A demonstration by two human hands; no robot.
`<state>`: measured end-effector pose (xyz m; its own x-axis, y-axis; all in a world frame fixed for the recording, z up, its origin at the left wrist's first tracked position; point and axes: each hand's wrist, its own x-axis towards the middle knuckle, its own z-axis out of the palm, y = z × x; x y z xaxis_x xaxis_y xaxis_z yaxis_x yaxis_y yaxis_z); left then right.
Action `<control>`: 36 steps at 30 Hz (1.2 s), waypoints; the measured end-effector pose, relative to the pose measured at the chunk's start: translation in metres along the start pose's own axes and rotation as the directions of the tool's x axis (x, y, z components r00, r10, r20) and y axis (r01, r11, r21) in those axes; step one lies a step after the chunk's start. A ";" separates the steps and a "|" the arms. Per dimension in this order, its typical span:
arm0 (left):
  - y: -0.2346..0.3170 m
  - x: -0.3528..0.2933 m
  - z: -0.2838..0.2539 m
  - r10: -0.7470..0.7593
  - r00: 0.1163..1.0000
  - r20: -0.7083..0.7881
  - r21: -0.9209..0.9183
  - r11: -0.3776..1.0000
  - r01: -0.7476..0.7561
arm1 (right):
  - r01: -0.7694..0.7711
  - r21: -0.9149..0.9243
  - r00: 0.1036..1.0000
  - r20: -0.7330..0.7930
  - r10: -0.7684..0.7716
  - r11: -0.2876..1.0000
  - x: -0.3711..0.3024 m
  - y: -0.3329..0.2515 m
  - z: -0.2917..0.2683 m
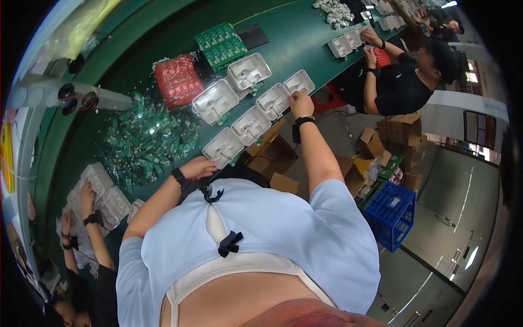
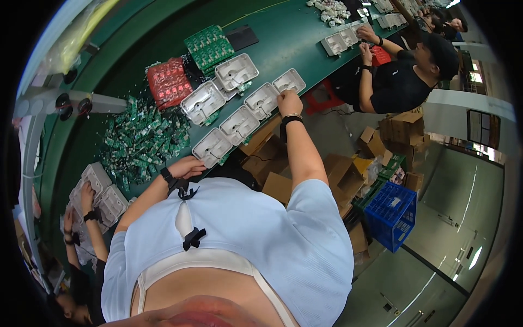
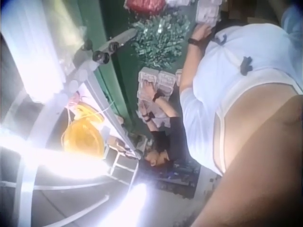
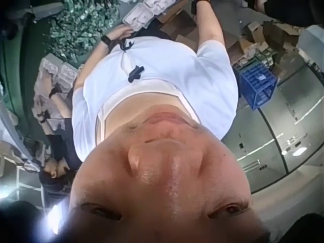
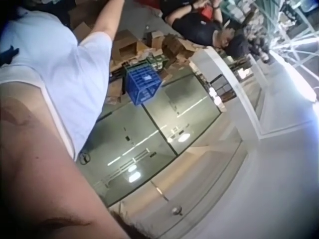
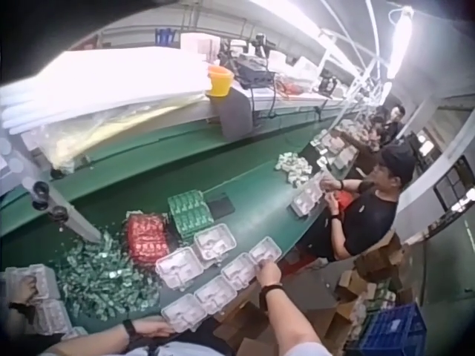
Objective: The person picks up a plastic housing and a circuit board, threads a wire through the housing, and presses the board into place. They repeat this process for several units, setting completed assemblies aside and reaching for new components from the piles on the workbench.
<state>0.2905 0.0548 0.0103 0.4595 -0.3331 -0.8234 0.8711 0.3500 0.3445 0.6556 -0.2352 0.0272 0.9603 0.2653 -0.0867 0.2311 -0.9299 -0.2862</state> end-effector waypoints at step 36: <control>-0.007 -0.102 0.016 0.596 0.679 -0.429 0.402 0.799 -0.447 | 0.535 0.697 0.574 0.113 -0.811 0.476 -0.140 -0.149 -0.042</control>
<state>0.2400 0.0727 0.0989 0.7567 0.3578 -0.5472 0.5604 0.0762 0.8247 0.4937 -0.1443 0.1217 0.3464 0.9351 0.0743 0.5149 -0.1233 -0.8484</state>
